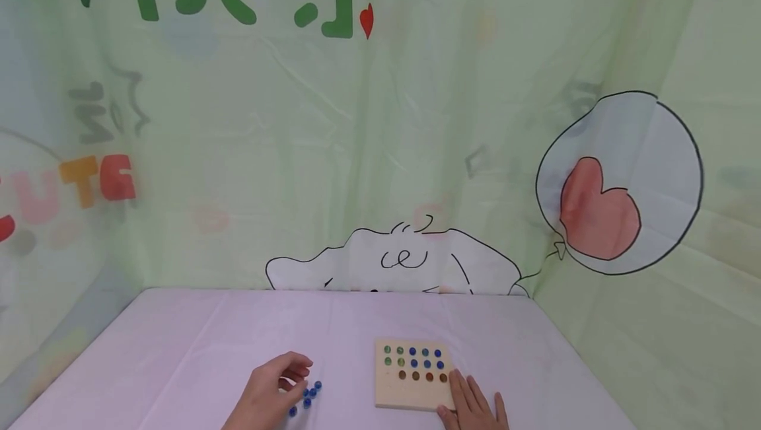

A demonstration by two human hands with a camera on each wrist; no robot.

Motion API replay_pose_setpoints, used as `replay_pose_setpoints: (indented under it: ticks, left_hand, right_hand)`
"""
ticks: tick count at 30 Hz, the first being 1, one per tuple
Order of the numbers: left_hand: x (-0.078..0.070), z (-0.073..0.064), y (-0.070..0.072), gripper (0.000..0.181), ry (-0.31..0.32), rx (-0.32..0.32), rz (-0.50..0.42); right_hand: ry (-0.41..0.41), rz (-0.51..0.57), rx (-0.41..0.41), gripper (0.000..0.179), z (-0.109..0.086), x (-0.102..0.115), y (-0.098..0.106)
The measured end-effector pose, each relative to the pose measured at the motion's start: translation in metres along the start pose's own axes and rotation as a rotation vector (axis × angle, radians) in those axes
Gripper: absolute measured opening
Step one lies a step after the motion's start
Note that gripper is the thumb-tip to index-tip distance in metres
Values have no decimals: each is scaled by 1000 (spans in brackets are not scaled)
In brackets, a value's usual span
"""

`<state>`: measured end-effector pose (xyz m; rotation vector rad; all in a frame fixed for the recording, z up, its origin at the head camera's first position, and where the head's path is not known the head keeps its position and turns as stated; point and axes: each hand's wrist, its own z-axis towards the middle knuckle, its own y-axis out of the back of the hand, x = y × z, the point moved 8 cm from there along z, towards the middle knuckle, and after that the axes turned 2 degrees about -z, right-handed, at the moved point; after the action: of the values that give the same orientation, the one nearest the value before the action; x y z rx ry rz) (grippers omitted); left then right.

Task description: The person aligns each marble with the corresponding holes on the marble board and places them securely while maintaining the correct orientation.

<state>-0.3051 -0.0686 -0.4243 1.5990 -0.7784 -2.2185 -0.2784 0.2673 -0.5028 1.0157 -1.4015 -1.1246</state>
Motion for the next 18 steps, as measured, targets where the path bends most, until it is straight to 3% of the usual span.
replay_pose_setpoints:
  ticks: [4,11,18]
  left_hand:
    - [4,-2,5,19,24,-24,24]
    - [20,-3,9,19,156,-45,48]
    - [29,-8,13,19,142,-62,65]
  right_hand:
    - [-4,-1,7,116,0,0,0]
    - [-6,-15,2,117,0,0,0]
    - [-15,-19,21,116,2,0,-3]
